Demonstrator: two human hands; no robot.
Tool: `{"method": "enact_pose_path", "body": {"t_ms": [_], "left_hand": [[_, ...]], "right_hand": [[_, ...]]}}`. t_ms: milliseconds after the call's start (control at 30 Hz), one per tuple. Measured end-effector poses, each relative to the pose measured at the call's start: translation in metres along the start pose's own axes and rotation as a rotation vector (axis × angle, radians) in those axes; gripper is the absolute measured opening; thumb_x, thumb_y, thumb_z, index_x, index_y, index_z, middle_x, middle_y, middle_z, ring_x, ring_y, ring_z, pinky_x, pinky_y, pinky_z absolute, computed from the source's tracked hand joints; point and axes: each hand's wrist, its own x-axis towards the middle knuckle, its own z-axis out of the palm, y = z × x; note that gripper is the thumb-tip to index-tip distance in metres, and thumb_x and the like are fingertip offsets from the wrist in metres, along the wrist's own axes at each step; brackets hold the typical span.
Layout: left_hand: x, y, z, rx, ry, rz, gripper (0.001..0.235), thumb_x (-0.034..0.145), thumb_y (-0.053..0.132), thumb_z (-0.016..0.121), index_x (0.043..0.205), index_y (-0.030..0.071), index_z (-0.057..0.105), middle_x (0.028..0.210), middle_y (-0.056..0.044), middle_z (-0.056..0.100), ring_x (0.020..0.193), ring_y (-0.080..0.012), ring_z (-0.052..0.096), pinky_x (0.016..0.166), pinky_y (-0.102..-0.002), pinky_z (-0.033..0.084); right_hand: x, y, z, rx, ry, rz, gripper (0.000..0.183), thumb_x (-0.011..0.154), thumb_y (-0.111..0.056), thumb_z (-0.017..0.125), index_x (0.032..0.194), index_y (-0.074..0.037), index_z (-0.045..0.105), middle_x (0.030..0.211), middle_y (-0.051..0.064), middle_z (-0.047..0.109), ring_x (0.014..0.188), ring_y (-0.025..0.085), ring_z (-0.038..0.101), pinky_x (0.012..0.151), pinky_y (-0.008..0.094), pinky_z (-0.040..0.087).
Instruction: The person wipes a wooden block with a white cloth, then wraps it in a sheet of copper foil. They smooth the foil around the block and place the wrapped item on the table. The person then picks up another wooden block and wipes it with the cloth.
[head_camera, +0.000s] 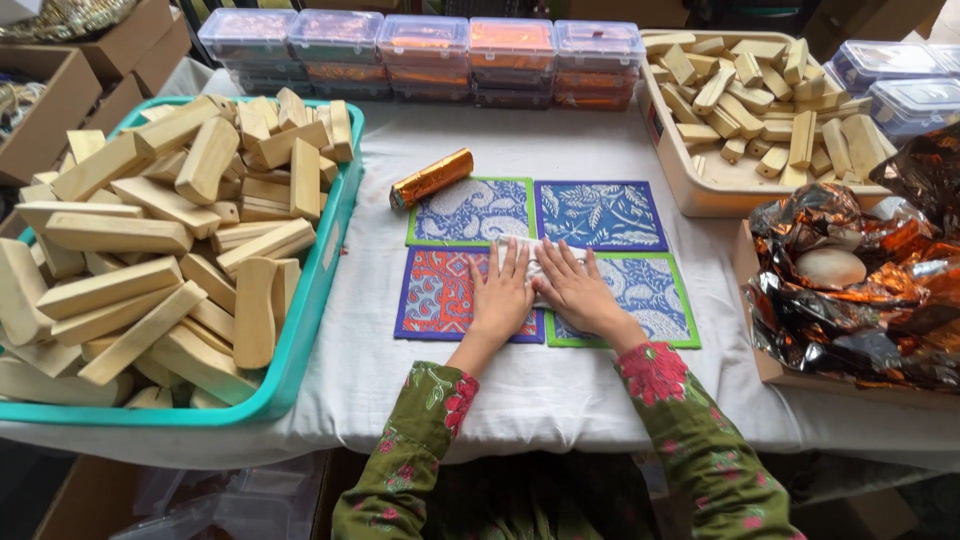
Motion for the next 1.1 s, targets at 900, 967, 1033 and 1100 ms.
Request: {"method": "enact_pose_path", "body": {"t_ms": [900, 967, 1033, 1100], "left_hand": [[0.002, 0.027, -0.039, -0.237, 0.029, 0.276, 0.061, 0.103, 0.046, 0.05, 0.153, 0.011, 0.046, 0.162, -0.019, 0.034, 0.152, -0.0419, 0.023, 0.117, -0.07, 0.009], [0.003, 0.027, -0.041, -0.235, 0.02, 0.28, 0.061, 0.103, 0.046, 0.05, 0.153, 0.011, 0.045, 0.162, -0.019, 0.033, 0.152, -0.042, 0.023, 0.116, -0.069, 0.009], [0.003, 0.028, -0.042, -0.238, 0.016, 0.274, 0.061, 0.102, 0.045, 0.05, 0.153, 0.011, 0.045, 0.162, -0.02, 0.032, 0.151, -0.0422, 0.022, 0.116, -0.069, 0.009], [0.003, 0.029, -0.045, -0.25, -0.002, 0.27, 0.062, 0.102, 0.046, 0.05, 0.152, 0.01, 0.045, 0.162, -0.019, 0.032, 0.151, -0.0422, 0.022, 0.116, -0.068, 0.008]], "right_hand": [[-0.01, 0.409, -0.168, -0.269, 0.073, 0.713, 0.062, 0.096, -0.047, 0.064, 0.146, -0.011, 0.058, 0.145, 0.016, 0.061, 0.127, 0.037, 0.061, 0.103, 0.054, 0.05], [-0.015, 0.45, -0.139, -0.239, 0.038, 0.739, 0.066, 0.096, -0.049, 0.065, 0.149, -0.012, 0.057, 0.147, 0.019, 0.06, 0.129, 0.038, 0.061, 0.106, 0.053, 0.05], [-0.01, 0.475, -0.126, -0.217, 0.001, 0.757, 0.07, 0.095, -0.052, 0.067, 0.152, -0.013, 0.056, 0.149, 0.021, 0.058, 0.131, 0.04, 0.06, 0.109, 0.053, 0.05], [0.003, 0.483, -0.125, -0.177, -0.046, 0.755, 0.082, 0.088, -0.057, 0.071, 0.157, -0.018, 0.048, 0.148, 0.027, 0.054, 0.134, 0.042, 0.055, 0.111, 0.053, 0.047]]}}
